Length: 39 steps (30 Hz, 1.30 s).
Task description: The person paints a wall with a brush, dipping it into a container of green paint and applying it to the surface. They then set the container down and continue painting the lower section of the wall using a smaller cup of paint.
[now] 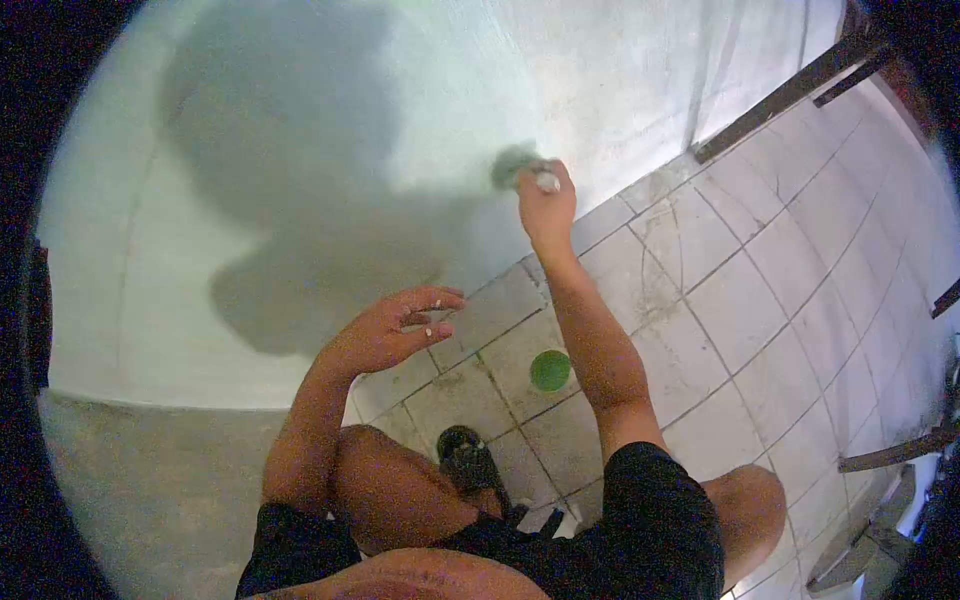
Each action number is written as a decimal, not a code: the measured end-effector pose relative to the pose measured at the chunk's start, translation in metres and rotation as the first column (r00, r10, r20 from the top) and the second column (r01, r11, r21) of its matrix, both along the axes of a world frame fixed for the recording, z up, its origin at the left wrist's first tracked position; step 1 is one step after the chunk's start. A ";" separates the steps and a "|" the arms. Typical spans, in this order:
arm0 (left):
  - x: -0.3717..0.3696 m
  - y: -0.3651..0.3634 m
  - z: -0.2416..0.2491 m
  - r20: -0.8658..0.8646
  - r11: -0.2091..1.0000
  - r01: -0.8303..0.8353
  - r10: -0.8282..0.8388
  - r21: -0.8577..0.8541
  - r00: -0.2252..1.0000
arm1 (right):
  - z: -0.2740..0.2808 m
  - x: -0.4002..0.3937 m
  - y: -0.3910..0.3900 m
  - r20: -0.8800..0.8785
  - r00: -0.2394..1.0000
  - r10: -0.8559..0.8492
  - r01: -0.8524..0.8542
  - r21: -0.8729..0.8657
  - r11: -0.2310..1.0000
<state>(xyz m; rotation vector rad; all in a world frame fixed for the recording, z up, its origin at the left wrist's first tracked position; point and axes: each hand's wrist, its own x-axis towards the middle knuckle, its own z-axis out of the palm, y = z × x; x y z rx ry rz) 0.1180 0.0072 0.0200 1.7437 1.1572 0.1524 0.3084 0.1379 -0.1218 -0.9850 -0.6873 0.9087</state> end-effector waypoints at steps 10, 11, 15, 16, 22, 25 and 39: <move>-0.013 0.022 -0.038 -0.124 0.999 -0.020 0.014 -0.044 0.992 | 0.113 0.011 0.007 -0.201 0.979 0.027 0.071 0.462 0.884; -0.021 0.018 -0.038 -0.129 0.998 -0.044 0.037 -0.055 0.991 | 0.081 0.008 0.010 -0.194 0.981 0.028 0.048 0.376 0.925; -0.046 0.002 -0.014 -0.164 0.985 -0.171 0.167 -0.013 0.972 | -0.051 0.004 -0.015 -0.137 0.990 -0.011 0.030 0.137 0.990; -0.053 -0.001 -0.013 -0.169 0.974 -0.227 0.223 -0.001 0.960 | -0.081 0.005 -0.021 -0.209 0.978 -0.026 0.032 0.024 0.999; -0.072 -0.023 0.017 -0.257 0.925 -0.371 0.379 0.079 0.889 | -0.034 0.017 0.000 -0.155 0.987 0.031 -0.051 -0.130 0.990; -0.101 -0.026 -0.007 -0.258 0.921 -0.376 0.390 0.104 0.884 | 0.112 0.020 0.011 -0.132 0.990 0.054 -0.049 0.041 0.998; -0.085 -0.041 0.019 -0.270 0.836 -0.402 0.512 0.373 0.815 | 0.336 0.037 0.024 0.214 0.930 -0.298 0.064 0.704 0.707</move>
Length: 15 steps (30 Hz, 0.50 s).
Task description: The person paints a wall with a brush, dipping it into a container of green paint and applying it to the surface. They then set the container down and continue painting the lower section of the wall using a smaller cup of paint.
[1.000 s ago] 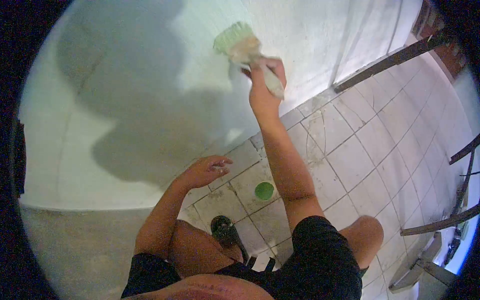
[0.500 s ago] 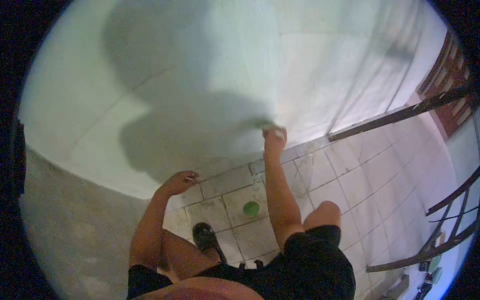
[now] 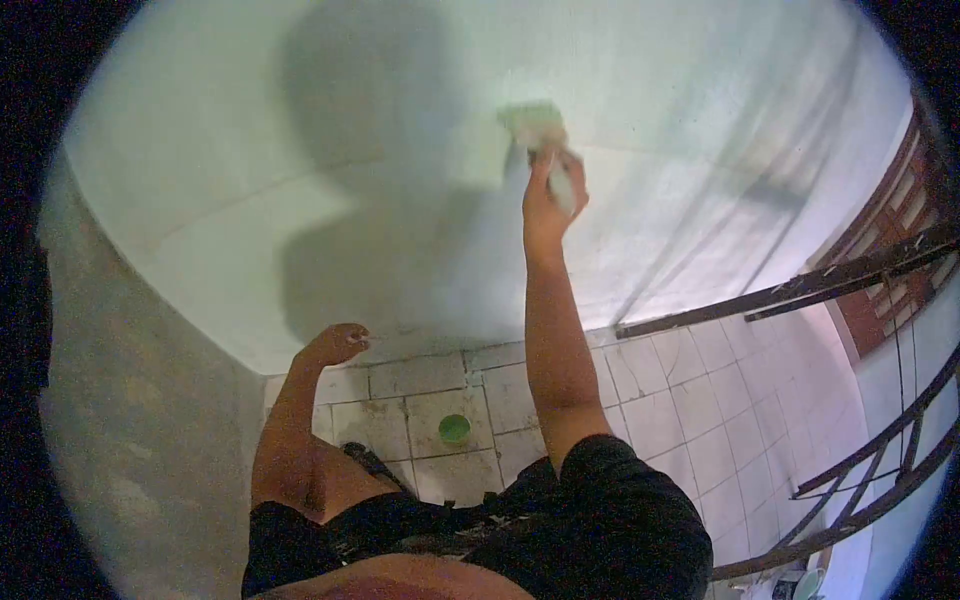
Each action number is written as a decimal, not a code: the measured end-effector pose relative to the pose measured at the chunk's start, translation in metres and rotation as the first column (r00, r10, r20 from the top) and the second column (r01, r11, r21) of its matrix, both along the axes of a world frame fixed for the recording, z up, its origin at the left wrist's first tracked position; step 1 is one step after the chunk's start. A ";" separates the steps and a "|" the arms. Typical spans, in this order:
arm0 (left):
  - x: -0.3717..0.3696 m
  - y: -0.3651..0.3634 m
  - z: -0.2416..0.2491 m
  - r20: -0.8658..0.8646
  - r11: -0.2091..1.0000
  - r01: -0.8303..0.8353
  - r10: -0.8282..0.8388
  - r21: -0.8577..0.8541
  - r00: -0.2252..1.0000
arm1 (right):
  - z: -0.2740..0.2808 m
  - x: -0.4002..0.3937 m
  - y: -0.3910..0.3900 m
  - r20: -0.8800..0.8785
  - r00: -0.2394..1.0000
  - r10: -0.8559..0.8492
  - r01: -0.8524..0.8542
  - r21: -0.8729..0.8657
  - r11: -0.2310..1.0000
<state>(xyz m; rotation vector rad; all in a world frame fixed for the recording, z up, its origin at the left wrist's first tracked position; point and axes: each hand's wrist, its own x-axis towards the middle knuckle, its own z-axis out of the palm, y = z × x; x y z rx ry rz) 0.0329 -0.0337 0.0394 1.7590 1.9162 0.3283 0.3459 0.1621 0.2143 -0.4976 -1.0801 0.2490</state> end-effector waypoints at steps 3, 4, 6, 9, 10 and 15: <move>0.011 -0.009 0.007 -0.062 1.000 -0.025 0.025 -0.001 0.998 | -0.094 0.014 -0.005 0.266 0.957 -0.114 0.160 -0.159 0.974; 0.011 -0.012 0.011 -0.034 1.000 -0.012 0.011 -0.025 0.999 | -0.121 0.015 -0.008 0.287 0.949 -0.127 0.169 -0.125 0.978; 0.009 -0.011 0.009 -0.009 0.998 0.004 -0.005 -0.063 1.000 | -0.149 0.019 -0.018 0.307 0.942 -0.138 0.178 -0.107 0.978; -0.005 -0.007 0.000 0.072 0.997 -0.062 0.066 -0.047 0.995 | -0.174 0.028 -0.034 0.340 0.939 -0.048 0.176 -0.356 0.918; -0.006 -0.007 0.000 0.016 0.997 -0.066 0.067 -0.048 0.998 | -0.183 0.029 -0.031 0.343 0.938 -0.046 0.178 -0.366 0.913; 0.000 0.003 0.005 -0.132 0.998 -0.020 0.012 -0.056 0.991 | -0.118 0.026 0.010 0.287 0.957 0.049 0.139 -0.599 0.788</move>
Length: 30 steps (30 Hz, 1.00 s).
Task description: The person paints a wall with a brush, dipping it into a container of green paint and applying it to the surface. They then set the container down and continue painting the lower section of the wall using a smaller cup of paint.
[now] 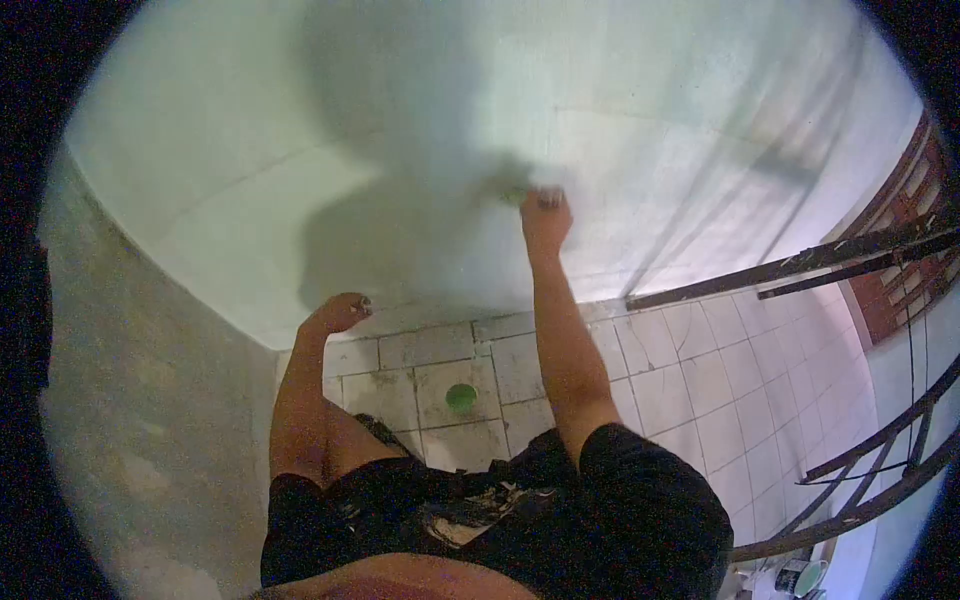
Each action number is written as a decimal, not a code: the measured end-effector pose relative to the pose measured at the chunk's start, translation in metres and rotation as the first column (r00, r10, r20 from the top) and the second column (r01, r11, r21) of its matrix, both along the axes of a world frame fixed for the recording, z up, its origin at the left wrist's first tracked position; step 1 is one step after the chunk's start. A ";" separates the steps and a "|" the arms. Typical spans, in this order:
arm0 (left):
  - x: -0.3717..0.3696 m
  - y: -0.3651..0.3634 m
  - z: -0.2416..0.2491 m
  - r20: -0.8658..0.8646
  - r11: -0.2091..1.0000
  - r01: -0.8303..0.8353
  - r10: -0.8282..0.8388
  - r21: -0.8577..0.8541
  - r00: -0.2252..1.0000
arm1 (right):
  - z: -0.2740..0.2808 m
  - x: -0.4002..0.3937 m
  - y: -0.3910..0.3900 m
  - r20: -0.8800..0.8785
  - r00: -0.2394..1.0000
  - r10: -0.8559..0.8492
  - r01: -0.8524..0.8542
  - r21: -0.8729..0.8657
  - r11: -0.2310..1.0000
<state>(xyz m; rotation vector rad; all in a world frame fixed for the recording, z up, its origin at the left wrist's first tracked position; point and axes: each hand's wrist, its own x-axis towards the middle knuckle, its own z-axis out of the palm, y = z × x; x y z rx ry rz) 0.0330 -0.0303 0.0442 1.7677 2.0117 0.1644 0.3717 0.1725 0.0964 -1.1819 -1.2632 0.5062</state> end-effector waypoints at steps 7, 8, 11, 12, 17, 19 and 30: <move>-0.008 0.005 -0.001 0.100 0.999 -0.016 0.013 0.031 0.995 | 0.207 -0.011 -0.025 -0.276 0.922 0.271 -0.089 0.532 0.842; -0.008 0.004 0.001 0.100 0.999 -0.018 0.015 0.027 0.995 | 0.218 -0.010 -0.034 -0.277 0.928 0.248 -0.042 0.586 0.809; -0.009 0.000 0.006 0.055 0.998 -0.055 0.054 0.021 0.997 | 0.202 -0.017 -0.018 -0.243 0.944 0.223 0.003 0.683 0.731; -0.010 -0.001 0.008 0.049 0.999 -0.050 0.048 0.023 0.998 | 0.188 -0.020 -0.007 -0.209 0.954 0.214 0.005 0.725 0.689; -0.016 -0.007 0.006 0.077 0.998 -0.060 0.060 -0.005 0.995 | 0.013 -0.026 0.010 -0.013 0.988 0.157 -0.112 0.644 0.757; -0.013 -0.010 0.017 0.087 0.995 -0.102 0.104 -0.018 0.991 | -0.054 -0.023 -0.017 -0.109 0.962 0.250 -0.169 0.482 0.860; -0.018 -0.006 0.010 0.143 0.999 -0.019 0.023 -0.029 0.989 | 0.130 -0.010 0.011 -0.098 0.980 0.173 -0.092 0.546 0.833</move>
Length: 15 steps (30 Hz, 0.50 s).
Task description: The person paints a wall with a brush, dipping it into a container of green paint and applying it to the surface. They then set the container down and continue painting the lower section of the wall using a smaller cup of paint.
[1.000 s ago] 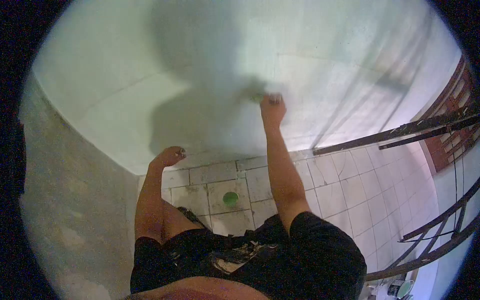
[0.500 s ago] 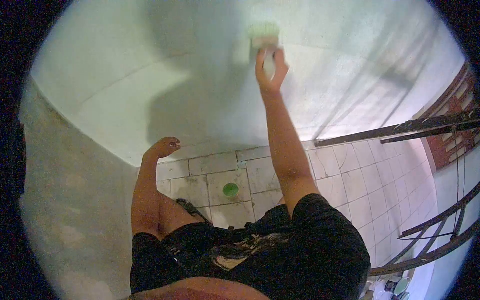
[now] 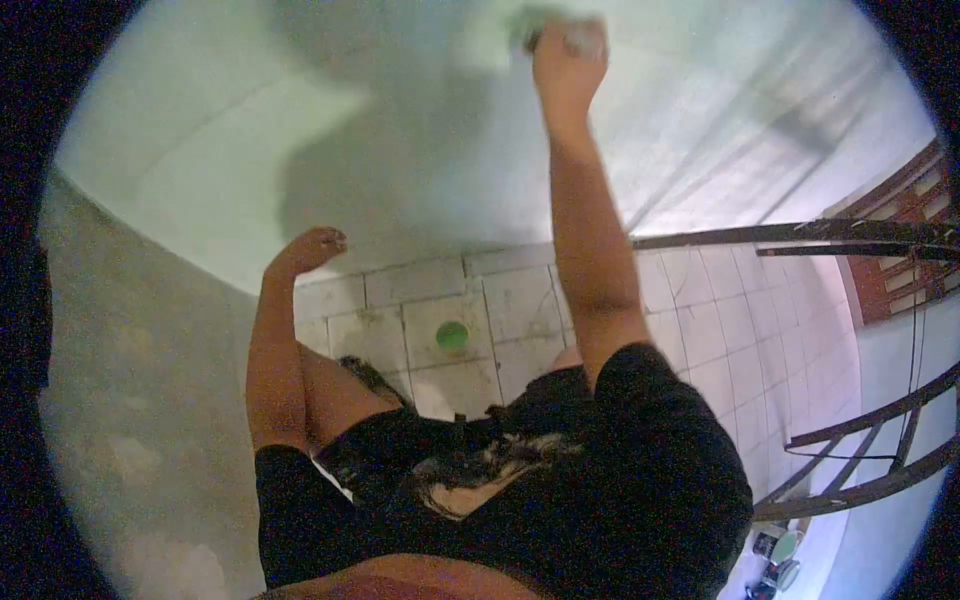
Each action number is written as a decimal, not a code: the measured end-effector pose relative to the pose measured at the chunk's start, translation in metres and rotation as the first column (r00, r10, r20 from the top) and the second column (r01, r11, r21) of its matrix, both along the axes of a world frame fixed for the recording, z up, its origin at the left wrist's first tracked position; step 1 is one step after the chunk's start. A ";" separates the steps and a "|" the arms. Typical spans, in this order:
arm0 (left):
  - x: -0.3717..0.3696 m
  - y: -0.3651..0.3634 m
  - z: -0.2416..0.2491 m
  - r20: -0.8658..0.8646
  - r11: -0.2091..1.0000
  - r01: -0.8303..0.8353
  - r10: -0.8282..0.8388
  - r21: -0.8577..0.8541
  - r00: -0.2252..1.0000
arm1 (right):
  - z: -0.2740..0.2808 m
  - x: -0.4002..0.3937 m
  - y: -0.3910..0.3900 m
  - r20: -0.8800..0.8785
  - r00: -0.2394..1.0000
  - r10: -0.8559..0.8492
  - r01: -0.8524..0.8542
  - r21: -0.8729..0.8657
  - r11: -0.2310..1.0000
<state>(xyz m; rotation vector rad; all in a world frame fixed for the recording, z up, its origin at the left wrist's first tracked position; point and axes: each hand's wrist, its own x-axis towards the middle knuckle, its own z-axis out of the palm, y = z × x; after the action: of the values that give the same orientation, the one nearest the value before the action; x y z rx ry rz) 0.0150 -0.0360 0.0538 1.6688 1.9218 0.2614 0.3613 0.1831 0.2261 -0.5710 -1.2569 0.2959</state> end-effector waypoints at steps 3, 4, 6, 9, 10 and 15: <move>0.005 -0.002 0.003 -0.017 1.000 -0.022 0.022 -0.007 1.000 | 0.068 0.018 -0.011 0.821 0.133 -0.556 0.706 0.315 0.634; 0.005 -0.005 0.000 -0.066 1.000 -0.026 0.027 0.013 0.997 | 0.078 0.018 -0.018 0.595 0.586 -0.550 0.440 0.336 0.833; 0.001 -0.011 -0.004 -0.041 0.999 -0.053 0.052 -0.009 0.998 | 0.084 0.025 -0.032 0.420 0.826 -0.375 0.168 0.452 0.876; 0.001 -0.016 0.002 -0.082 0.997 -0.060 0.056 -0.045 0.995 | 0.063 0.041 -0.013 0.549 0.559 -0.621 0.094 0.703 0.705; 0.000 -0.019 0.004 -0.070 0.998 -0.047 0.045 -0.030 0.997 | 0.043 0.050 0.007 0.619 0.500 -0.605 -0.013 0.704 0.710; -0.007 -0.025 0.002 -0.028 0.997 -0.056 0.055 -0.047 0.998 | -0.127 0.075 0.047 0.820 0.193 -0.538 -0.156 0.567 0.809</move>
<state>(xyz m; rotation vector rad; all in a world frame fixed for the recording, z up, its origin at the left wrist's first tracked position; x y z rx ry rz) 0.0078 -0.0614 0.0561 1.5970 1.9811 0.2139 0.4361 0.2301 0.0989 -0.3681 -2.3906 -0.8777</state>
